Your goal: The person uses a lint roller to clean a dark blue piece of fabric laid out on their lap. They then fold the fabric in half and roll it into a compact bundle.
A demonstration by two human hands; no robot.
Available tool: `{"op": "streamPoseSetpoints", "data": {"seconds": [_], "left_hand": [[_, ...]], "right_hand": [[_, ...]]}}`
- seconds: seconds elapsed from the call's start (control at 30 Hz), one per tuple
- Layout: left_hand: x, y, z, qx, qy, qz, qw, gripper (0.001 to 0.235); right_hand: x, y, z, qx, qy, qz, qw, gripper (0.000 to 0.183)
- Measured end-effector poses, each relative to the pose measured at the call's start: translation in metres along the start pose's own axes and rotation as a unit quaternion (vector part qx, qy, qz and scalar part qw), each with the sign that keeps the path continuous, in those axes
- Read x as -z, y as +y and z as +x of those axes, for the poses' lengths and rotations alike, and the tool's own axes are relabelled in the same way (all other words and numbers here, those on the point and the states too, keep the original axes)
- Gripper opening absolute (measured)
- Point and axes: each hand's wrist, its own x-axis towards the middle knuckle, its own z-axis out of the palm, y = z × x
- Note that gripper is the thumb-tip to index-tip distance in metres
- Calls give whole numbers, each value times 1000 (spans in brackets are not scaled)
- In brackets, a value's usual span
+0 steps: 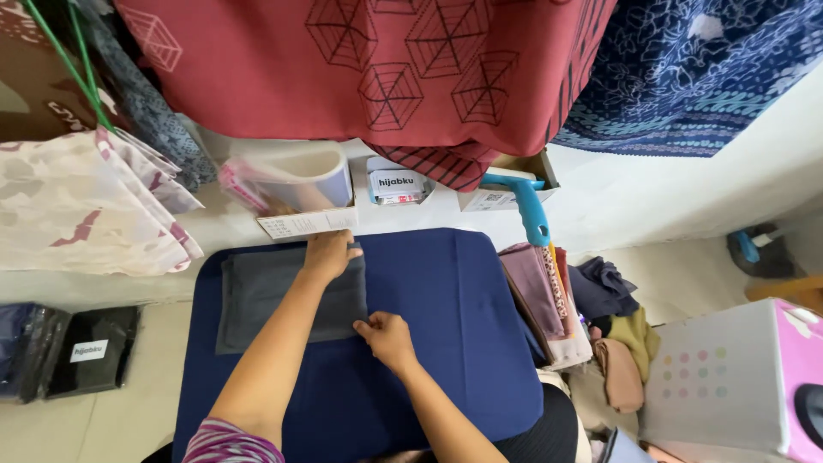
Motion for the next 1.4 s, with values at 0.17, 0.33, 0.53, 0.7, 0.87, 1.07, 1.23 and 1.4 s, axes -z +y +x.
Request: {"op": "streamPoseSetpoints", "data": {"seconds": [0.17, 0.33, 0.53, 0.7, 0.87, 1.07, 1.23, 1.4], "left_hand": [[-7, 23, 6, -46, -61, -125, 989, 33], [-39, 96, 9, -110, -2, -165, 980, 32], [-76, 167, 4, -164, 104, -159, 968, 30], [-48, 164, -45, -177, 330, -113, 920, 45], [-28, 117, -134, -57, 290, -28, 955, 46], [-53, 89, -144, 26, 97, 7, 995, 66], [-42, 89, -147, 44, 103, -39, 993, 71], [-37, 90, -150, 57, 90, -58, 993, 72]], "right_hand": [[33, 21, -14, 11, 11, 70, 997, 29], [113, 52, -29, -22, 57, 32, 998, 19], [179, 79, -43, -69, 111, -43, 990, 19], [183, 37, -59, 5, 173, -234, 957, 35], [135, -39, -49, 380, 206, -307, 848, 40], [88, -17, 10, 343, 79, -448, 822, 56], [109, -35, 2, 270, 102, -459, 840, 69], [136, -35, 8, 140, 86, -453, 876, 77]]}}
